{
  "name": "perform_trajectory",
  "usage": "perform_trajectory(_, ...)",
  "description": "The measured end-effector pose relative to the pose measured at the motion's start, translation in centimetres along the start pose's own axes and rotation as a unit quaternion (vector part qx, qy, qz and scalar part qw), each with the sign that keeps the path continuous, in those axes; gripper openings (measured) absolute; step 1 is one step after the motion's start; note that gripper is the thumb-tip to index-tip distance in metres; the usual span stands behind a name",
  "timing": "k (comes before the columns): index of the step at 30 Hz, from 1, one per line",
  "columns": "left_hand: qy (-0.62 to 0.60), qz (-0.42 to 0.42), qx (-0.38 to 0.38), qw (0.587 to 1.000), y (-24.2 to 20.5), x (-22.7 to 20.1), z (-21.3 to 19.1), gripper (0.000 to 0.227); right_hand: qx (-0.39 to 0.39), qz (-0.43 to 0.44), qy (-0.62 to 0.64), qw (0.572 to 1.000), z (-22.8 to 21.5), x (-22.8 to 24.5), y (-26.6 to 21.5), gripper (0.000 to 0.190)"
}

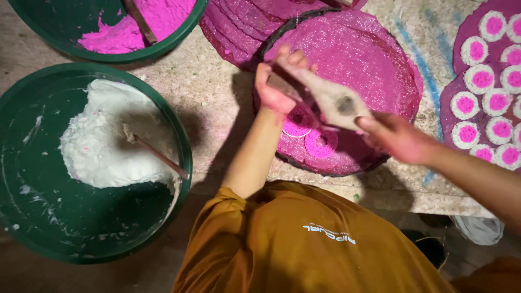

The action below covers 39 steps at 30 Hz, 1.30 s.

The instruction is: The person uses a wooden mallet and a circular metal cutter to press pink powder into ring shapes on a flat pink surface. They repeatedly scoop pink powder from a green bowl, fill the cutter, press it into the surface, and lift the cutter to form individual pink rings. Finished rings are arranged on a purple tray.

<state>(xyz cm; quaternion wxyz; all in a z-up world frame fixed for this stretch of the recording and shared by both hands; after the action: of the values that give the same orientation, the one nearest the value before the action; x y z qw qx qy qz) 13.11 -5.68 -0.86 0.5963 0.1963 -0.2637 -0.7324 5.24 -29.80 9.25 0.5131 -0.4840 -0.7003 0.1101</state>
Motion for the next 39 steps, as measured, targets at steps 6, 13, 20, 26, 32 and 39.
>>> perform_trajectory(6, 0.437, -0.272, -0.106, 0.851, -0.9, -1.6, 2.6, 0.057, -0.053, -0.032, 0.164, 0.985, -2.6, -7.6, -5.2, 0.079)
perform_trajectory(13, 0.782, -0.473, 0.033, 0.404, -5.7, -1.5, 8.2, 0.116, -0.195, -0.227, 0.315, 0.901, 1.9, -4.9, -8.0, 0.082)
perform_trajectory(20, 0.753, -0.555, -0.005, 0.353, -3.4, -1.6, 8.2, 0.121, -0.221, -0.283, 0.465, 0.809, 4.7, -4.2, -7.5, 0.092)
perform_trajectory(26, 0.812, -0.475, -0.11, 0.321, -1.4, -6.1, 1.5, 0.115, -0.266, -0.257, 0.459, 0.808, 5.8, -5.6, -8.6, 0.101)
perform_trajectory(32, 0.462, -0.161, -0.305, 0.817, -7.1, -7.3, -2.2, 0.098, -0.288, -0.267, 0.455, 0.799, 6.7, -5.1, -9.5, 0.101)
perform_trajectory(39, 0.884, -0.212, -0.122, 0.398, -8.5, -2.8, 5.8, 0.067, -0.267, -0.291, 0.467, 0.791, 6.6, -4.7, -8.5, 0.09)
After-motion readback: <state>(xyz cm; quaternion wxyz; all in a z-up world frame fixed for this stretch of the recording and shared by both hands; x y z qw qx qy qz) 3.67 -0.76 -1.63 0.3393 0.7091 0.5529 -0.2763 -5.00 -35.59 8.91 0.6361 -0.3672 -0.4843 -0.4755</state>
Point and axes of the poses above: each hand's wrist, its own y-axis towards the middle knuckle, its own z-axis out of the palm, x = y × z, the point moved 4 cm from there along y, towards the middle knuckle, and after that the axes turned 15 degrees about x, right-handed, at the moved point
